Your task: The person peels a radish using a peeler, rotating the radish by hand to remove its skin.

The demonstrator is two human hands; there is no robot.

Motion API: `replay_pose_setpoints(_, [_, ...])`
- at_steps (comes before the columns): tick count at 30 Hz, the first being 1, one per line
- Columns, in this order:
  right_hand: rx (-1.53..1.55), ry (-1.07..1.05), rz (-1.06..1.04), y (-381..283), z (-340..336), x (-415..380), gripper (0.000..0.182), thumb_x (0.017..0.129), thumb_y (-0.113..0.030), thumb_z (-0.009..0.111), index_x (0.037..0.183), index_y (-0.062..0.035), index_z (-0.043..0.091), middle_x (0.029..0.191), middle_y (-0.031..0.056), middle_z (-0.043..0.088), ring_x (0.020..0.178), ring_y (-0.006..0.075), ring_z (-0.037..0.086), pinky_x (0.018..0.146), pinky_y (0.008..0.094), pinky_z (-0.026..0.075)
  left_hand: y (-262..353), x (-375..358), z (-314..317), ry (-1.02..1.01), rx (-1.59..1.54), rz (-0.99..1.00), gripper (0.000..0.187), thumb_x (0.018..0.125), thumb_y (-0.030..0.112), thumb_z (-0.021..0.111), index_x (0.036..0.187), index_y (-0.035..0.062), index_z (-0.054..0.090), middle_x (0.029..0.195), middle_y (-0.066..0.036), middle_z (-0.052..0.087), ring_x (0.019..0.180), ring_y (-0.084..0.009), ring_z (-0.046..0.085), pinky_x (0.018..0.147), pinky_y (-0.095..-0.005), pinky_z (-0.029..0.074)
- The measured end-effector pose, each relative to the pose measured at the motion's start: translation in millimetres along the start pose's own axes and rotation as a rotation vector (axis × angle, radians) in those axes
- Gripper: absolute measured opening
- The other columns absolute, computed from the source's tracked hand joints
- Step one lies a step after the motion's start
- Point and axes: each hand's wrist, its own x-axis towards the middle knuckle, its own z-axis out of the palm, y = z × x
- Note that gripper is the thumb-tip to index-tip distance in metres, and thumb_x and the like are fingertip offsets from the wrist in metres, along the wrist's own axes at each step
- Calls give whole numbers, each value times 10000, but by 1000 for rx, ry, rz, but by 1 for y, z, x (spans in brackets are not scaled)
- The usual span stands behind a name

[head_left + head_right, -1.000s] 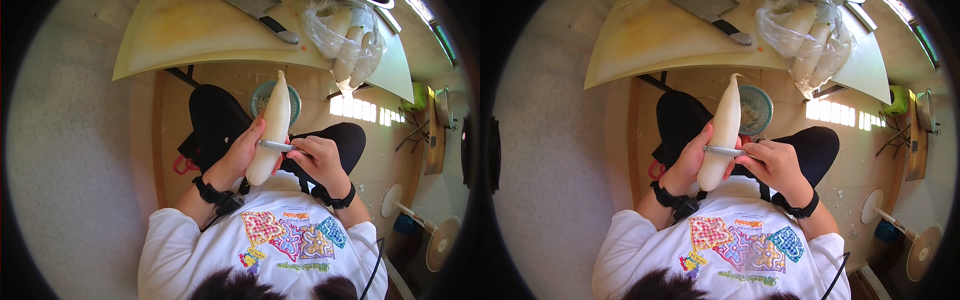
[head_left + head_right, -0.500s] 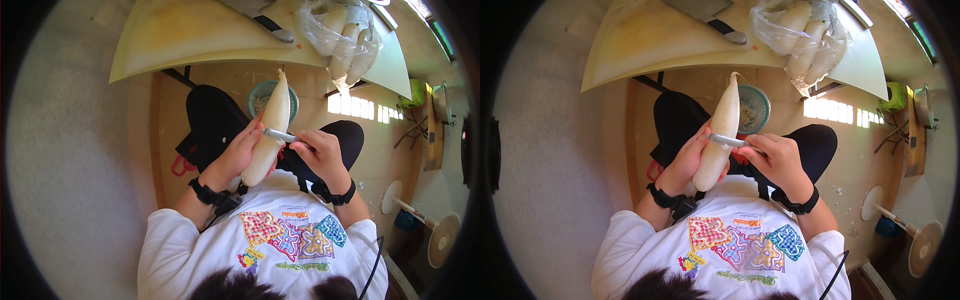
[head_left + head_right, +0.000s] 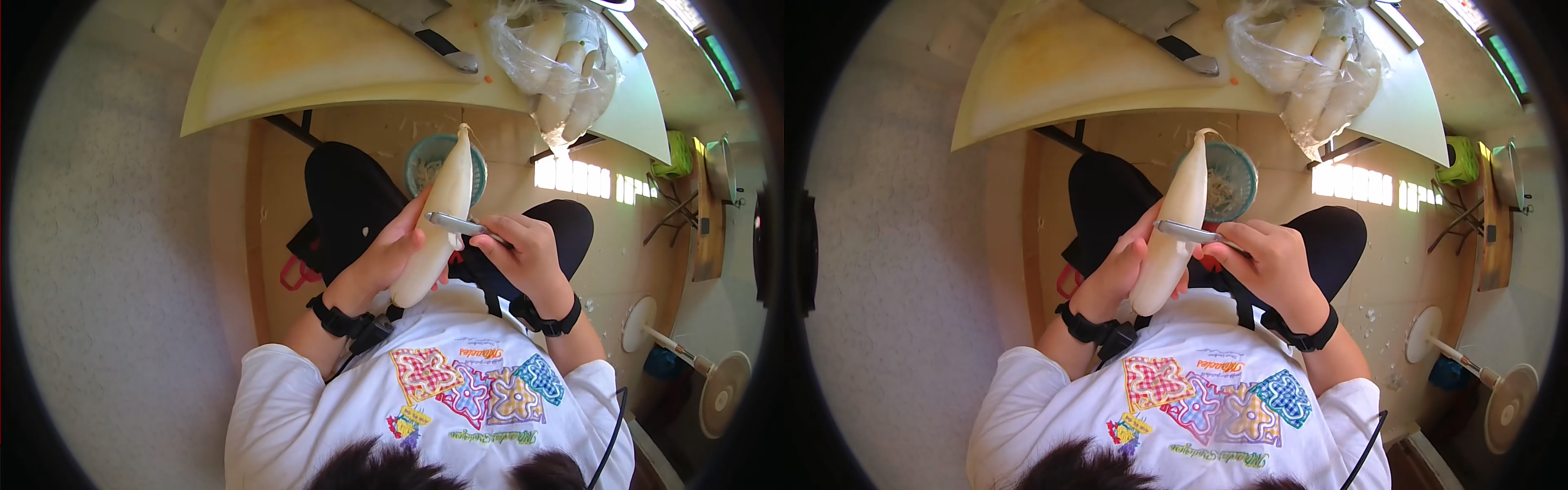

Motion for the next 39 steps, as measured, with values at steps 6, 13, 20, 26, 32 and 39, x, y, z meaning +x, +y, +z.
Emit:
replay_pose_setpoints(6, [-84, -6, -71, -7, 1, -1, 218, 789, -296, 766, 834, -97, 691, 625, 53, 596, 501, 208, 578, 452, 308, 438, 7, 1, 3, 68, 82, -29, 990, 782, 469, 768, 1488, 89, 187, 1063, -152, 611, 785, -227, 677, 649, -340, 579])
replay_pose_setpoints(13, [-147, 0, -107, -7, 2, -5, 261, 780, -341, 769, 843, -103, 684, 596, 43, 562, 483, 199, 559, 438, 311, 421, 11, 3, 7, 121, 124, -87, 827, 782, 184, 791, 1404, 64, 260, 1124, -127, 581, 936, -203, 658, 703, -354, 581])
replay_pose_setpoints(20, [-144, 1, -97, -8, 1, -3, 257, 781, -335, 767, 851, -101, 688, 614, 49, 585, 504, 206, 580, 449, 313, 437, 5, 2, 3, 130, 209, -90, 753, 824, 89, 724, 1410, 81, 251, 1104, -100, 576, 865, -158, 646, 718, -330, 569])
replay_pose_setpoints(26, [-125, -25, -84, -5, -2, 0, 251, 778, -326, 768, 859, -98, 699, 644, 54, 615, 526, 217, 601, 460, 312, 451, -1, 3, 2, 119, 210, -37, 775, 828, 175, 733, 1416, 116, 232, 1003, -113, 612, 725, -191, 657, 612, -350, 563])
replay_pose_setpoints(32, [-87, -44, -57, -4, -4, 4, 228, 778, -298, 772, 858, -97, 700, 665, 55, 631, 537, 222, 606, 472, 314, 458, 4, 3, 4, 104, 202, -51, 750, 826, 177, 742, 1387, 120, 248, 980, -117, 607, 720, -192, 652, 603, -346, 554])
replay_pose_setpoints(39, [-100, -43, 33, 8, -14, 10, 224, 801, -287, 763, 832, -74, 698, 650, 68, 622, 533, 225, 598, 473, 312, 446, 2, 0, 7, 39, 197, -196, 752, 830, 40, 704, 1406, 75, 222, 1028, -94, 572, 870, -155, 624, 693, -341, 568])
